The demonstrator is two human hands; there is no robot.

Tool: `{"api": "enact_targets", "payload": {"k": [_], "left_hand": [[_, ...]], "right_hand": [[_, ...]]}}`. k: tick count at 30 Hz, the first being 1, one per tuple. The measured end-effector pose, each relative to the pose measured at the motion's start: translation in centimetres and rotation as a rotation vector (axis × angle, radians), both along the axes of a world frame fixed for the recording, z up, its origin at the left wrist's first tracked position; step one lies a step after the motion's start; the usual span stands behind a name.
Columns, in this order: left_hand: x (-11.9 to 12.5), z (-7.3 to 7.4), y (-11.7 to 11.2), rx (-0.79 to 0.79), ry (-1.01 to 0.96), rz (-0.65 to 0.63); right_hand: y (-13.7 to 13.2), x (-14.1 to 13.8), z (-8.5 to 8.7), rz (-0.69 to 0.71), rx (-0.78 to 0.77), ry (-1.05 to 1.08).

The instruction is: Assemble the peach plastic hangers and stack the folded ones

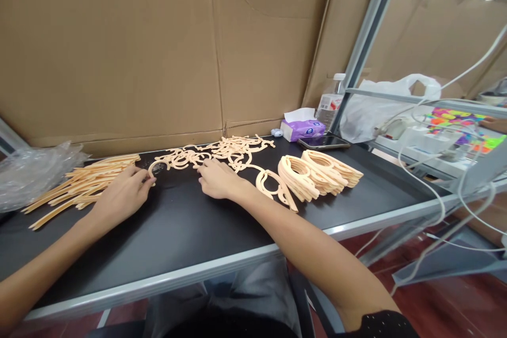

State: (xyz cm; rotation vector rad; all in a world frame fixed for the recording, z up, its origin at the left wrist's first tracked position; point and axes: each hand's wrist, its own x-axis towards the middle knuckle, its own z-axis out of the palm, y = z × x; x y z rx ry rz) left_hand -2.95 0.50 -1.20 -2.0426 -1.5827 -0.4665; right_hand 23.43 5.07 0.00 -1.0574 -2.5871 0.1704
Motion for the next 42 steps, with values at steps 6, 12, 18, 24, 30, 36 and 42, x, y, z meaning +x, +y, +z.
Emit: {"api": "enact_targets", "payload": {"k": [6, 12, 18, 24, 30, 36, 42], "left_hand": [[2.3, 1.0, -0.6, -0.022, -0.364, -0.229], [3.8, 2.1, -1.5, -0.042, -0.773, -0.265], [2.0, 1.5, -0.6, -0.107, -0.612, -0.112], [2.2, 0.7, 0.0, -0.247, -0.61, -0.224], [2.0, 0.5, -0.1, -0.305, -0.636, -0.284], [2.1, 1.0, -0.2, -0.258, -0.52, -0.236], [2.0, 0.9, -0.2, -0.296, -0.555, -0.276]], "right_hand": [[0.1, 0.0, -0.2, 0.003, 0.013, 0.004], [-0.8, -0.6, 0.0, 0.061, 0.109, 0.115], [-2.1, -1.3, 0.2, 0.215, 0.051, 0.106], [-1.8, -1.1, 0.2, 0.149, 0.074, 0.043], [-2.0, -1.0, 0.1, -0.037, 0.054, -0.034], [-1.9, -0.9, 0.3, -0.083, 0.146, -0.061], [-1.9, -0.6, 1.1, -0.103, 0.041, 0.134]]}}
